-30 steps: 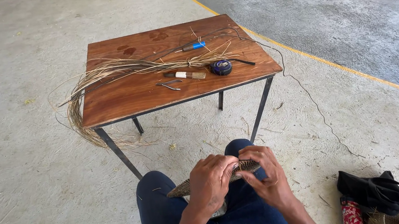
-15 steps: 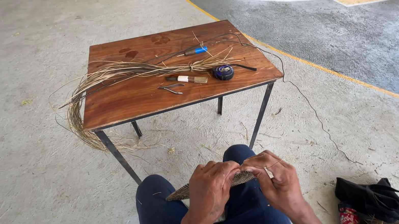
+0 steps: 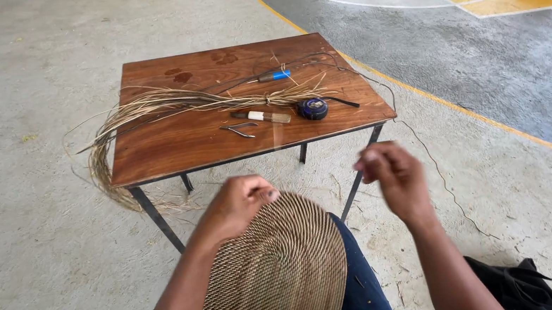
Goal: The recorder is weaving a flat oval basket-like object using long fibers, measuring it with a tape measure, and refining the edges with pliers.
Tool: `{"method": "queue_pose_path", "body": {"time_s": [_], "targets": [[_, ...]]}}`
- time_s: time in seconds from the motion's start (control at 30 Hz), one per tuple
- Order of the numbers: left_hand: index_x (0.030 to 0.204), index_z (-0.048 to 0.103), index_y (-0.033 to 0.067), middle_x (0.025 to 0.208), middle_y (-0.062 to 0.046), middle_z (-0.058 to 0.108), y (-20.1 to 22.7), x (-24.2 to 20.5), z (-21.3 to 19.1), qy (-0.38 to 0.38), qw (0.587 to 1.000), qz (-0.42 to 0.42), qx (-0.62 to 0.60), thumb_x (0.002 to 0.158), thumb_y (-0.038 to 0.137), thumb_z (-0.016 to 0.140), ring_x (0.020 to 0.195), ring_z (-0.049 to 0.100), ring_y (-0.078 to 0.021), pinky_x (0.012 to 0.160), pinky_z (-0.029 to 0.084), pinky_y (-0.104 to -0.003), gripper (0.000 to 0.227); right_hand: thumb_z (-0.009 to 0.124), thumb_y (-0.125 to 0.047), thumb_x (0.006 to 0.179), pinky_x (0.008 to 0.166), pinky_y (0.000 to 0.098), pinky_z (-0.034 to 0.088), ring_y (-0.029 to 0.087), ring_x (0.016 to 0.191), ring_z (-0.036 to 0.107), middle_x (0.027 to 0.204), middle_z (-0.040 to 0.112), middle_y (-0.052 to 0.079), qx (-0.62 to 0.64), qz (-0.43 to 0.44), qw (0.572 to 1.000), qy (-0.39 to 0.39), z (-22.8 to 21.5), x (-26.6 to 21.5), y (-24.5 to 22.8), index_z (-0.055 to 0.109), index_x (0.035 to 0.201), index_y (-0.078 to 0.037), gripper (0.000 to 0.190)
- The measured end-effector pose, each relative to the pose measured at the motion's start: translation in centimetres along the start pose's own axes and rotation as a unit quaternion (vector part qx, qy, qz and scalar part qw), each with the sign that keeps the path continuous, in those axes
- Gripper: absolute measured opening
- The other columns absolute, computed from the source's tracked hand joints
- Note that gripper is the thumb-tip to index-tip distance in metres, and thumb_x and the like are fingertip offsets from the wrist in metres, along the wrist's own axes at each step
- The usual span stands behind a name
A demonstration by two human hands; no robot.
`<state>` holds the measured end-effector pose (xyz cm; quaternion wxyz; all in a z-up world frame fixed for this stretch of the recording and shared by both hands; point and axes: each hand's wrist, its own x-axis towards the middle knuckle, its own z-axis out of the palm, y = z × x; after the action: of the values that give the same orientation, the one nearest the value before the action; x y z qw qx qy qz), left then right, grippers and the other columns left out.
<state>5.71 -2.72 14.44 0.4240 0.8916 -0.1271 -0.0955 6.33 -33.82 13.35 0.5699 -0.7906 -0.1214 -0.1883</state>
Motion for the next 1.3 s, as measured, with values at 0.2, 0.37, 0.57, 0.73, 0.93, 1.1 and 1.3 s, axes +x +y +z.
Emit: {"method": "queue_pose_path", "body": {"time_s": [0.2, 0.37, 0.57, 0.73, 0.93, 1.1, 1.3], "targets": [[0.103, 0.076, 0.0065, 0.093, -0.007, 0.076, -9.0, 5.9, 9.9, -0.114, 0.992, -0.007, -0.045, 0.095, 0.035, 0.066, 0.076, 0.069, -0.0114, 0.076, 0.057, -0.032, 0.031, 0.062, -0.016, 0.099, 0.083, 0.0415, 0.059, 0.027, 0.096, 0.069, 0.109, 0.072, 0.009, -0.239, -0.162, 0.946, -0.150, 8.7, 7.6, -0.5, 0.069, 0.111, -0.011, 0.015], [0.098, 0.078, 0.0048, 0.087, -0.009, 0.078, -9.5, 8.3, 15.2, -0.108, 0.990, 0.035, -0.084, 0.092, 0.035, 0.074, 0.074, 0.068, -0.0140, 0.074, 0.055, -0.036, 0.031, 0.059, -0.017, 0.102, 0.098, 0.0466, 0.048, 0.035, 0.111, 0.061, 0.116, 0.070, 0.010, -0.335, -0.195, 0.908, -0.158, 14.9, 15.3, 3.8, 0.068, 0.115, -0.014, 0.017], [0.095, 0.077, 0.0090, 0.079, -0.004, 0.073, -8.0, 8.4, 17.9, -0.130, 0.991, 0.023, 0.001, 0.092, 0.040, 0.074, 0.065, 0.061, -0.0152, 0.067, 0.052, -0.036, 0.031, 0.066, -0.026, 0.094, 0.104, 0.0473, 0.040, 0.031, 0.124, 0.052, 0.124, 0.065, 0.009, -0.409, -0.186, 0.877, -0.169, 18.0, 17.9, 4.4, 0.068, 0.122, -0.015, 0.030], [0.095, 0.075, 0.0121, 0.081, -0.001, 0.072, -8.6, 7.7, 17.4, -0.130, 0.990, -0.012, 0.043, 0.089, 0.039, 0.075, 0.073, 0.065, -0.0159, 0.073, 0.054, -0.037, 0.028, 0.067, -0.024, 0.092, 0.106, 0.0461, 0.037, 0.030, 0.127, 0.050, 0.127, 0.062, 0.010, -0.425, -0.169, 0.870, -0.185, 17.3, 18.3, 4.8, 0.069, 0.123, -0.014, 0.033], [0.117, 0.068, 0.0127, 0.103, -0.006, 0.067, -7.3, 6.8, 15.3, -0.084, 0.993, -0.005, 0.086, 0.086, 0.034, 0.078, 0.101, 0.063, -0.0207, 0.094, 0.051, -0.040, 0.039, 0.065, -0.027, 0.093, 0.110, 0.0462, 0.036, 0.029, 0.129, 0.050, 0.127, 0.061, 0.014, -0.469, -0.097, 0.846, -0.233, 16.3, 18.0, 3.9, 0.064, 0.124, -0.009, 0.035], [0.116, 0.069, 0.0095, 0.103, -0.007, 0.070, -6.8, 6.0, 12.5, 0.004, 0.995, 0.086, 0.056, 0.091, 0.032, 0.075, 0.097, 0.066, -0.0210, 0.089, 0.052, -0.040, 0.034, 0.063, -0.024, 0.093, 0.104, 0.0457, 0.042, 0.029, 0.116, 0.056, 0.120, 0.056, 0.013, -0.425, -0.090, 0.864, -0.254, 15.0, 19.1, 4.6, 0.058, 0.127, -0.011, 0.037], [0.110, 0.074, 0.0169, 0.106, -0.006, 0.076, -7.1, 6.3, 1.7, 0.149, 0.984, 0.094, 0.041, 0.098, 0.039, 0.058, 0.084, 0.074, -0.0175, 0.079, 0.062, -0.037, 0.030, 0.062, -0.018, 0.093, 0.078, 0.0438, 0.057, 0.028, 0.089, 0.067, 0.107, 0.065, 0.016, -0.368, -0.087, 0.913, -0.150, 7.1, 25.2, 4.4, 0.059, 0.123, -0.010, 0.031]]}}
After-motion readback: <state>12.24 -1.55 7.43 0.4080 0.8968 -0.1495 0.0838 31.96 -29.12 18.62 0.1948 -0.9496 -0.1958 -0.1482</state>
